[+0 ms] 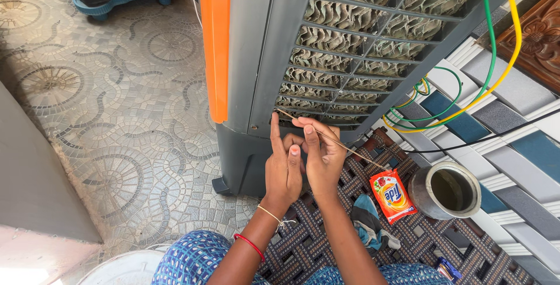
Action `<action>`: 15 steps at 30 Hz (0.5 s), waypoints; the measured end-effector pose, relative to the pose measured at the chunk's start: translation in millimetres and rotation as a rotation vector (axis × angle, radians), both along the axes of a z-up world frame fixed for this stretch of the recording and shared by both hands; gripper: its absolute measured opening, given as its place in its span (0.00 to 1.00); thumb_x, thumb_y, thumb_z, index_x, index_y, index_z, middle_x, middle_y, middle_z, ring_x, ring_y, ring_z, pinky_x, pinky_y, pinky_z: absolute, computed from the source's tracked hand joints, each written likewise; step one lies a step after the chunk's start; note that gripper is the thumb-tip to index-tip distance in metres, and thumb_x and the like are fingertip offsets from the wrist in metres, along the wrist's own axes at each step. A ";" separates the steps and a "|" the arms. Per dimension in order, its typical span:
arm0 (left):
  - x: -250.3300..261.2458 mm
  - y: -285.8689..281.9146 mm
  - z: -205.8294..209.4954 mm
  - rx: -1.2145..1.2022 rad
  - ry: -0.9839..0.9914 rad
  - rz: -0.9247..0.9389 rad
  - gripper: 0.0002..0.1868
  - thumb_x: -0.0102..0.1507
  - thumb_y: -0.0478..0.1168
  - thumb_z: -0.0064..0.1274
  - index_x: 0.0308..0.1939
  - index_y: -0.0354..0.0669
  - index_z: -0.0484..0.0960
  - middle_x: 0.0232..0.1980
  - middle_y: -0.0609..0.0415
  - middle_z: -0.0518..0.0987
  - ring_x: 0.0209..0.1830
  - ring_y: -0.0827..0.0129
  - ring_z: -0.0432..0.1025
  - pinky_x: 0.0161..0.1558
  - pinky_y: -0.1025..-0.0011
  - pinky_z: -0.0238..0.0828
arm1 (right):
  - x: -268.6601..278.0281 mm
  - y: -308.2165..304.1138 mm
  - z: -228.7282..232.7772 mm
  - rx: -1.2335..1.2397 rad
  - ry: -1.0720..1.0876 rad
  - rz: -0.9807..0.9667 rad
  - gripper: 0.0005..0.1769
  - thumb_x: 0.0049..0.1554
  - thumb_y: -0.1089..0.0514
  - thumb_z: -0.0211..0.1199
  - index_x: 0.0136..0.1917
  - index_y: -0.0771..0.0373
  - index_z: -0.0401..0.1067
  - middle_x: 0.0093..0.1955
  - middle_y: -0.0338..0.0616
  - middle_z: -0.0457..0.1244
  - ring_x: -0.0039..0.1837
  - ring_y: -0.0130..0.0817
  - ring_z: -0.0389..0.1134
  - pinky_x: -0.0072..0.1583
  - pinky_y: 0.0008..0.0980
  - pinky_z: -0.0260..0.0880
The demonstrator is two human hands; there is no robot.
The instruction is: The person uses a small wooden stick to align and fix the horizontal slats on the front panel of an air cooler while sitting on the floor.
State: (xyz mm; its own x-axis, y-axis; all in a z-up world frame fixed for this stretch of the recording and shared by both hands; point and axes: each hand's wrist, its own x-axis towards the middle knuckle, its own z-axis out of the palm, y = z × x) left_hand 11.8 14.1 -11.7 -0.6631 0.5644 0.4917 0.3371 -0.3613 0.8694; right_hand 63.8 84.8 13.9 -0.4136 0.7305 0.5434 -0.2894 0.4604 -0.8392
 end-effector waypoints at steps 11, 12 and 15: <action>-5.7 5.2 -6.8 -0.027 0.100 0.043 0.42 0.77 0.58 0.26 0.81 0.26 0.36 0.44 0.51 0.81 0.33 0.60 0.77 0.36 0.67 0.72 | -2.9 -0.6 4.3 0.222 -0.159 -0.115 0.12 0.67 0.59 0.60 0.57 0.67 0.80 0.54 0.47 0.74 0.55 0.29 0.64 0.61 0.28 0.65; -5.6 3.8 -4.7 -0.027 0.065 0.021 0.42 0.76 0.58 0.25 0.80 0.27 0.36 0.43 0.52 0.81 0.30 0.63 0.77 0.34 0.68 0.72 | -2.9 1.3 4.3 0.189 -0.146 -0.088 0.12 0.67 0.58 0.60 0.56 0.67 0.79 0.54 0.47 0.74 0.55 0.28 0.64 0.61 0.27 0.65; -4.0 -2.0 -0.3 0.004 -0.039 -0.025 0.43 0.73 0.60 0.25 0.79 0.29 0.39 0.37 0.53 0.79 0.23 0.68 0.73 0.29 0.72 0.70 | 0.0 6.6 1.5 -0.041 -0.061 0.056 0.12 0.65 0.57 0.59 0.55 0.66 0.78 0.53 0.45 0.73 0.55 0.25 0.69 0.60 0.26 0.66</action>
State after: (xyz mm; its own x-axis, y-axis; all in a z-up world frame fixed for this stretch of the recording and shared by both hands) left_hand 7.8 12.1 -12.0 -0.6673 0.5792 0.4682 0.2937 -0.3730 0.8801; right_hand 63.7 91.4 15.4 -0.4863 0.7262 0.4860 -0.2613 0.4099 -0.8739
